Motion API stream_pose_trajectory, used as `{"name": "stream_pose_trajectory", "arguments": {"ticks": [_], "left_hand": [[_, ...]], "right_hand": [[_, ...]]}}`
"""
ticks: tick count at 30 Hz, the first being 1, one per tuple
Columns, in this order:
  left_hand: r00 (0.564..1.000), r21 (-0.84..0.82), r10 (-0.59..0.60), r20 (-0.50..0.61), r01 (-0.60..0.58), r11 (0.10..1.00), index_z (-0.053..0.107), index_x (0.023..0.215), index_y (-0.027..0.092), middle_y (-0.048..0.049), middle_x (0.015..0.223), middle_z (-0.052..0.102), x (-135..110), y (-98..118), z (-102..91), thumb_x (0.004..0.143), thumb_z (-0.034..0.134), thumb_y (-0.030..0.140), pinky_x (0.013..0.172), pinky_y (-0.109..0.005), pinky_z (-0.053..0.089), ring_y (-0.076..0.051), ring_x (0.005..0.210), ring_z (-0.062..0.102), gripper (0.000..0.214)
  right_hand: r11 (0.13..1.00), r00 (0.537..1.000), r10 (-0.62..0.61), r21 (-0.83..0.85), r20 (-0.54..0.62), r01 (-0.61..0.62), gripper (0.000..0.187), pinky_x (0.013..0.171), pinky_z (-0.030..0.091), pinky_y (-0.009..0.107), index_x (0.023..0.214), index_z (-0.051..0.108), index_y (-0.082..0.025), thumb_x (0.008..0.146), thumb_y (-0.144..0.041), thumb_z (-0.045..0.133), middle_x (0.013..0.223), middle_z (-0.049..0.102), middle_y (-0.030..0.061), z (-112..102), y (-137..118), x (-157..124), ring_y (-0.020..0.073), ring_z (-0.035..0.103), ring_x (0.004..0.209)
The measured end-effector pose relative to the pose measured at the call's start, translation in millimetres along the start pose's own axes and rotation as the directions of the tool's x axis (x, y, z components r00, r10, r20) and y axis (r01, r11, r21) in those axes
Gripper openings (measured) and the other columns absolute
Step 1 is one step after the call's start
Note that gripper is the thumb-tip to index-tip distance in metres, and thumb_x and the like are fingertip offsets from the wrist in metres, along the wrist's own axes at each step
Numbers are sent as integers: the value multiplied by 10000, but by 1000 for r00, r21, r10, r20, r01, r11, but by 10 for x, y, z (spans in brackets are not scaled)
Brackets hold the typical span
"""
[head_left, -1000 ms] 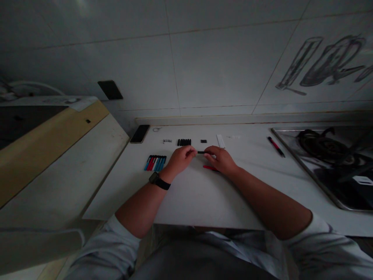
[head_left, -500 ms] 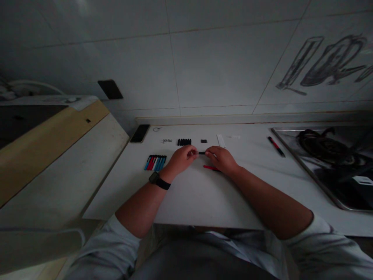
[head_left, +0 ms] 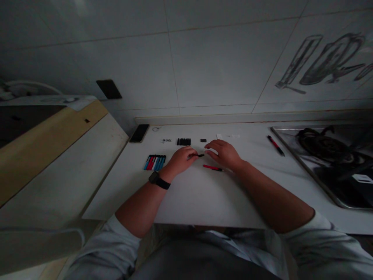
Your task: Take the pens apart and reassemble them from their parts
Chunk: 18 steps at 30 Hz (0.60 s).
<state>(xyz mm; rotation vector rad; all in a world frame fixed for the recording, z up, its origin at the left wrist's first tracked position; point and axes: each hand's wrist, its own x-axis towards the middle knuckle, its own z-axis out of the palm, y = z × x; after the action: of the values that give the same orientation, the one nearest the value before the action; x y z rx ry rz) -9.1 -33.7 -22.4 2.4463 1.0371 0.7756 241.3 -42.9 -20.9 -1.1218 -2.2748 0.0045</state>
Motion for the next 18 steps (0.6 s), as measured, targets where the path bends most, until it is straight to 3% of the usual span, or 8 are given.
{"name": "stream_pose_trajectory", "arguments": {"ticks": [4, 8, 13, 18], "left_hand": [[999, 2, -43, -23, 43, 999, 734, 1003, 198, -60, 999, 712, 5, -56, 34, 997, 605, 256, 888, -356, 503, -215, 962, 649, 142], [999, 0, -45, -24, 45, 999, 731, 988, 186, -62, 998, 720, 5, -65, 48, 1001, 604, 265, 879, -351, 506, -213, 948, 653, 150], [999, 0, -44, -25, 44, 999, 730, 985, 183, -55, 1001, 728, 3, -45, 39, 988, 623, 240, 881, -337, 509, -200, 944, 659, 121], [999, -6, -45, -15, 45, 999, 729, 988, 187, -51, 985, 722, 8, -50, 44, 980, 635, 242, 869, -334, 513, -195, 932, 657, 110]], "right_hand": [[990, 993, 109, -80, -42, -113, 293, 982, 517, 440, 1220, 738, -211, 1033, -317, 540, 1176, 738, 125, 28, 356, 103, 280, 673, 1069], [972, 982, 169, -178, 81, -153, 310, 1007, 505, 438, 1252, 744, -201, 975, -264, 620, 1252, 705, 144, 185, 602, 205, 287, 648, 1123], [944, 952, 228, -286, 204, -165, 368, 983, 481, 429, 1341, 706, -253, 1003, -311, 571, 1338, 672, 114, 271, 583, 268, 298, 612, 1169], [936, 950, 235, -312, 205, -164, 329, 987, 444, 437, 1243, 763, -276, 1031, -343, 521, 1337, 681, 88, 228, 557, 243, 300, 599, 1176]]}}
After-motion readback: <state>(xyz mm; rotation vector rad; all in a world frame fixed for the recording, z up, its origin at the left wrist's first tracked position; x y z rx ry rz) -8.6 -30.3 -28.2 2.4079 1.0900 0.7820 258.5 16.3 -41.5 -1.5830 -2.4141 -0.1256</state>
